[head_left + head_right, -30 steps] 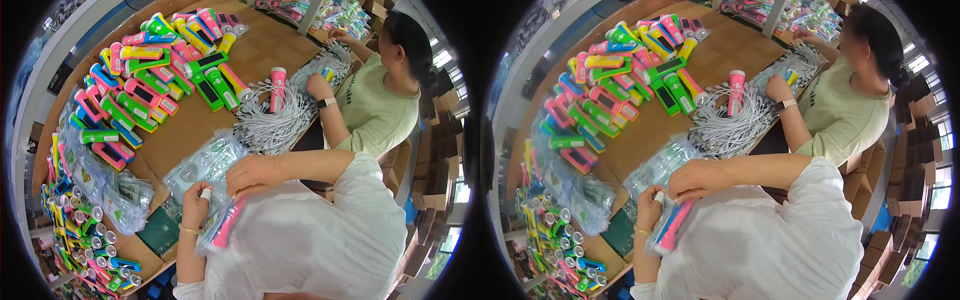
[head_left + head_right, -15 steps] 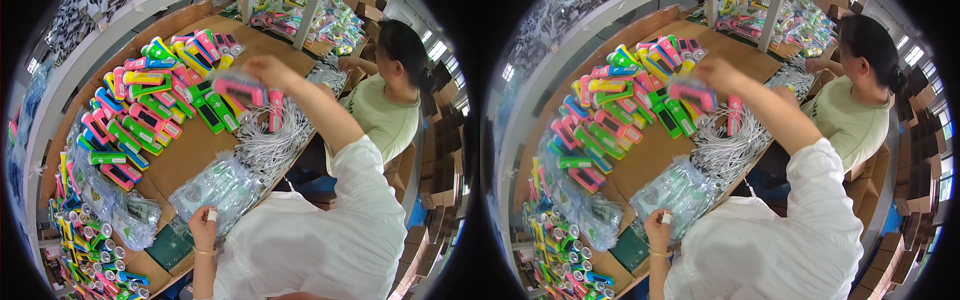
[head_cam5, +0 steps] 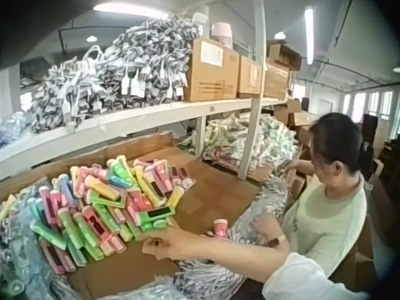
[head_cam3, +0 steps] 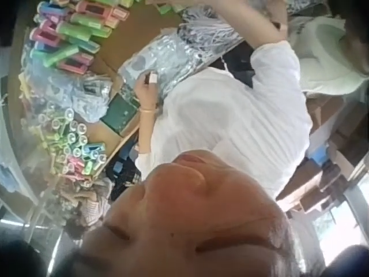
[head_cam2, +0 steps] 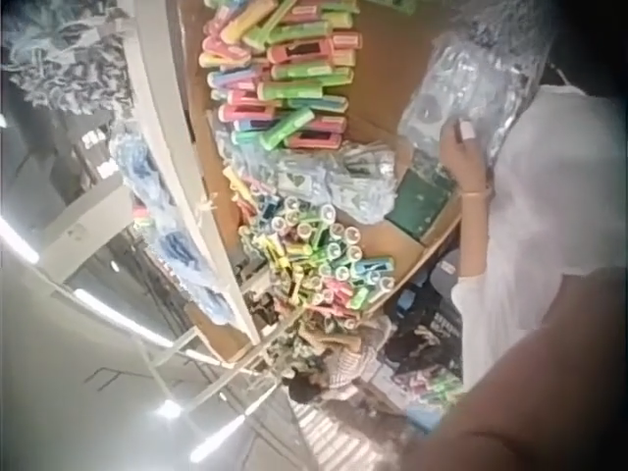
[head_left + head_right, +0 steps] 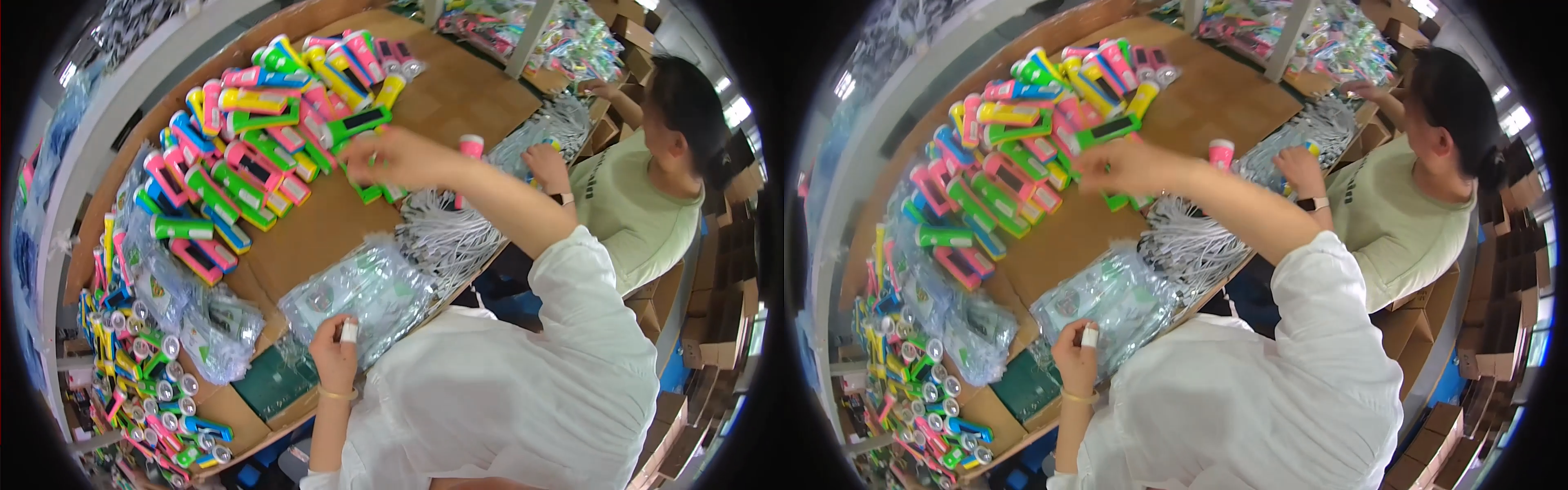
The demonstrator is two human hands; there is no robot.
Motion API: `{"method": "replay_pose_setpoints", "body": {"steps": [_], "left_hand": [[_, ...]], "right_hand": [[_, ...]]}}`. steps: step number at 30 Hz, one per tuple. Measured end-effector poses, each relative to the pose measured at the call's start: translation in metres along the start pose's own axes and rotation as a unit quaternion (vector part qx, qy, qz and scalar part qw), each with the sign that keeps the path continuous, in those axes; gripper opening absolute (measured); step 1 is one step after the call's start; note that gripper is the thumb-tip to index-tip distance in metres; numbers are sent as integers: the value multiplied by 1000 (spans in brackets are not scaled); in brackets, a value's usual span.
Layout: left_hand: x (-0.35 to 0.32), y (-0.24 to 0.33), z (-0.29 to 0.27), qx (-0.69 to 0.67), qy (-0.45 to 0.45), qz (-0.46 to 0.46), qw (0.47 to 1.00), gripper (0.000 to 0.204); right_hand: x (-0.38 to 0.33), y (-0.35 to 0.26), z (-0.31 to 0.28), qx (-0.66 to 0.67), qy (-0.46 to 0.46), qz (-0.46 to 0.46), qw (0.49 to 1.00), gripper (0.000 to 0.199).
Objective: The recorder is placing small colorful flashlights into plastic bags along with white lanyards at a factory workbench.
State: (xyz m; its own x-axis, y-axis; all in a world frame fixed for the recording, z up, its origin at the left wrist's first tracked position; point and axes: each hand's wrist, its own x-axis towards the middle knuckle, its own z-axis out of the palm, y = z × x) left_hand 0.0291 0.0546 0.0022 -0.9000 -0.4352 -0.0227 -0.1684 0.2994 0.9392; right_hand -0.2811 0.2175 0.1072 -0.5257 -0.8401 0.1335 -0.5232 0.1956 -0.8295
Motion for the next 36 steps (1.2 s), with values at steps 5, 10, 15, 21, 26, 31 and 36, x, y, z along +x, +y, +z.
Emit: {"method": "replay_pose_setpoints", "body": {"steps": [5, 10, 15, 21, 26, 31, 36], "left_hand": [[12, 9, -4, 4, 9, 70, 997, 11], [4, 13, -31, 48, 26, 75, 996, 15], [-9, 3, -46, 46, 65, 42, 996, 14], [-12, -1, -49, -11, 59, 15, 998, 16], [-21, -3, -53, -61, 39, -22, 997, 17], [-18, 7, -51, 65, 27, 129, 989, 21], [-11, -4, -66, 86, -28, 171, 981, 12]], "right_hand": [[-49, -29, 135, -146, -188, -122, 964, 27], [-55, -5, 138, -193, -154, -111, 963, 13], [-52, -12, 131, -184, -161, -82, 966, 23], [-48, -39, 167, -58, -143, -215, 964, 28], [-45, -31, 171, -36, -157, -201, 966, 20], [-37, -39, 169, 13, -212, -141, 967, 12], [-6, -25, 147, -30, -380, -59, 923, 13]]}}
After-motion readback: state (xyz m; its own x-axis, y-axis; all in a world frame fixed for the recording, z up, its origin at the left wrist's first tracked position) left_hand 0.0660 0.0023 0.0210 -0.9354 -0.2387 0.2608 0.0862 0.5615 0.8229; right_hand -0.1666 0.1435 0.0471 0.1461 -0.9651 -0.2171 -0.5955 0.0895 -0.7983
